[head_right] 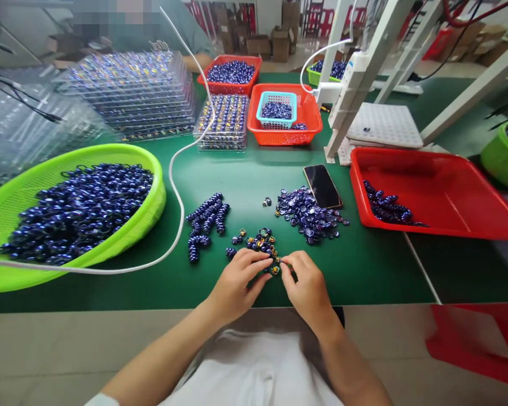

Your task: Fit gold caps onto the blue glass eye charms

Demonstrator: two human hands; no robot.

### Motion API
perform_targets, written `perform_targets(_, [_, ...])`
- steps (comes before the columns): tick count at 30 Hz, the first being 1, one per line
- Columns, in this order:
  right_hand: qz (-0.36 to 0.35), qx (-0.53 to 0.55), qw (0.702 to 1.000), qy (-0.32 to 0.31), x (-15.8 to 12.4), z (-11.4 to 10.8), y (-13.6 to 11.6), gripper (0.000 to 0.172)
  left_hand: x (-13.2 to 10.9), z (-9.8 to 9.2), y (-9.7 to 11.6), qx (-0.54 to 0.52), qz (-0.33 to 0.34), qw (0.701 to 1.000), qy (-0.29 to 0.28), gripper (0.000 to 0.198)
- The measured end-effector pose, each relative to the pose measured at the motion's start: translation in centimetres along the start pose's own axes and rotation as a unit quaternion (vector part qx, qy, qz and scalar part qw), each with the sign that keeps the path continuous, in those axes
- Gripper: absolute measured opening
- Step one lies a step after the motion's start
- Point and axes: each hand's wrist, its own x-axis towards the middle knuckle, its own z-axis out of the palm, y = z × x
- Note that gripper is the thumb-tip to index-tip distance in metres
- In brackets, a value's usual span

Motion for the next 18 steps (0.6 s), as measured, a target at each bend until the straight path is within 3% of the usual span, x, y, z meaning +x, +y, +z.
perform_targets(4, [0.075,0.168,0.983,0.000,-0.4,-0.6,-0.4,0.009,0.3,-0.2,0.3,-0.087,-0.057,0.995,0.006,0.036])
perform_targets(9, [0.135,0.347,0.927,-0.039,-0.5,-0.5,-0.5,0.009,0.9,-0.9,0.8,-0.240,-0.180,0.953,-0.045,0.020])
perform_targets(14, [0.128,0.364,0.921,-0.047,-0.7,-0.5,-0.7,0.007,1.0,-0.9,1.0,-0.359,-0.311,0.878,-0.061,0.016])
perform_targets(18, [0.009,0.256,0.962,-0.091,-0.5,-1.6,-1.6,0.043,1.1,-1.5,1.2,-0.435,-0.355,0.822,-0.090,0.015])
